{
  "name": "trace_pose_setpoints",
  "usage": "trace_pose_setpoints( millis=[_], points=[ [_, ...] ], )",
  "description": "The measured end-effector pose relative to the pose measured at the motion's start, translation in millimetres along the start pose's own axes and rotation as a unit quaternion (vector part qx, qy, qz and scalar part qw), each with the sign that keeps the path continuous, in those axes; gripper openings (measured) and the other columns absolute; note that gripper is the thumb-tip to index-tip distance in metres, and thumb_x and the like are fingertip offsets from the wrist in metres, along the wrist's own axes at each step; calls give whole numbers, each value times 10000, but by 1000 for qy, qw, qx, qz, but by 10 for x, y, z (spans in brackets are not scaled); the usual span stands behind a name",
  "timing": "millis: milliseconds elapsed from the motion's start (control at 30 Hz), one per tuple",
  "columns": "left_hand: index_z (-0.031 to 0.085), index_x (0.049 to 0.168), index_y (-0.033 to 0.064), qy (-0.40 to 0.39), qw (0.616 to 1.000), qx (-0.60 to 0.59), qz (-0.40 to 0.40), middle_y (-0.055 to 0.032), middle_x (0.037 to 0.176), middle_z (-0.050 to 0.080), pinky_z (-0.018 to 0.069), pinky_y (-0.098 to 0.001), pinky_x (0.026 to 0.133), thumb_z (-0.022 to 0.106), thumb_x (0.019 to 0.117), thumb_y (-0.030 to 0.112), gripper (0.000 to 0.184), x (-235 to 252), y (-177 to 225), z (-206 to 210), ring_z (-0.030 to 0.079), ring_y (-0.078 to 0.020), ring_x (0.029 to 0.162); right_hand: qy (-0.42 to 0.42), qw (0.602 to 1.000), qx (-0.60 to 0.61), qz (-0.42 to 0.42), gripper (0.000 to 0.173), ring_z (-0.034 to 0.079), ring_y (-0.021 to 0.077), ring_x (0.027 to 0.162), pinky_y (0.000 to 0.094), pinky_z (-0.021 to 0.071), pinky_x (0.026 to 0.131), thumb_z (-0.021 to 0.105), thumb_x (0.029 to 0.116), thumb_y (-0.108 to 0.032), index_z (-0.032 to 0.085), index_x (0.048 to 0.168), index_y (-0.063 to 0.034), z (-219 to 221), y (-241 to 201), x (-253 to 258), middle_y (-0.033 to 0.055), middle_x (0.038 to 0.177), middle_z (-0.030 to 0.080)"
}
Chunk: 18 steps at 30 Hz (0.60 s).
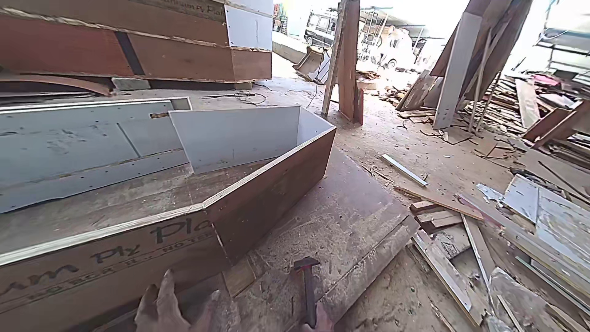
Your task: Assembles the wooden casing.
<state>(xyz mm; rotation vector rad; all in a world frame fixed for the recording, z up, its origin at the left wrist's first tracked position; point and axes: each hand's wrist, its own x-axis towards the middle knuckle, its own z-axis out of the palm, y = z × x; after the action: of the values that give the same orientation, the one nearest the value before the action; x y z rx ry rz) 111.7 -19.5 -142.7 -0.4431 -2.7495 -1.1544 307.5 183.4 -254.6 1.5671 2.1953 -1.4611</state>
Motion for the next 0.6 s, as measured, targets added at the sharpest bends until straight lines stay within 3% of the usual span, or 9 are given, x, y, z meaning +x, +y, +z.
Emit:
trace_pose_setpoints(
  millis=[67,167,233,267,300,367,433,533,600],
  points=[
    [249,1613,19,28,999,-6,26,-377,1593,248,406,-678,1069,768,782,462,1076,-12,91,35,344,-579,1418,16,1000,-19,-5,550,691,386,1057,603,543,910,707,898,-263,563,1361,-4,-37,42,4,243,1152,695],
    [250,1616,36,21,999,37,28,-312,1533,410,498,-567,1042,793,837,424,1025,-123,-14,-57,514,-454,1337,-1,1000,-10,-24,467,688,389,1008,620,543,885,737,900,-200,598,1298,0,138,195,-57,243,1097,692],
    [176,1638,56,-25,997,64,22,-222,1328,606,568,-508,910,744,904,422,998,4,21,-48,670,-338,1085,9,999,23,-45,430,676,399,979,634,525,867,742,883,-144,613,1255,27,146,126,56,259,1065,684],
    [111,1651,72,-61,995,79,11,-168,1198,673,590,-488,812,712,930,433,1006,39,61,-25,703,-290,922,21,998,34,-50,390,688,372,889,611,548,794,741,869,-135,623,1207,23,117,137,78,235,989,689],
    [56,1657,84,-97,991,93,-2,-150,1131,700,590,-496,769,689,946,433,1013,44,91,-14,711,-287,849,25,998,45,-46,369,685,352,829,590,553,750,737,864,-124,624,1184,19,93,155,57,218,937,687],
    [32,1658,80,-124,984,129,5,-139,1064,715,585,-514,725,658,959,419,998,61,135,-22,713,-306,800,16,998,55,-31,323,688,308,703,534,577,658,728,865,-111,623,1147,8,75,141,-6,182,846,688],
    [72,1659,79,-118,980,159,38,-158,1136,713,590,-514,707,634,968,376,939,161,193,-44,725,-319,803,6,997,68,-29,296,679,279,604,489,586,580,709,869,-103,611,1127,5,93,130,-23,156,774,688],
    [170,1655,109,-79,968,217,102,-170,1149,703,583,-491,667,560,991,305,794,440,272,-32,727,-324,806,3,997,76,-33,311,665,271,560,474,575,540,700,885,-106,600,1157,8,123,117,42,151,745,684],
    [142,1665,174,-85,957,256,106,-188,1098,703,570,-512,660,506,1012,280,756,540,274,-21,723,-355,811,-7,998,67,-17,319,667,262,548,453,579,522,687,913,-122,584,1192,-8,124,160,34,136,743,691]
  ],
)
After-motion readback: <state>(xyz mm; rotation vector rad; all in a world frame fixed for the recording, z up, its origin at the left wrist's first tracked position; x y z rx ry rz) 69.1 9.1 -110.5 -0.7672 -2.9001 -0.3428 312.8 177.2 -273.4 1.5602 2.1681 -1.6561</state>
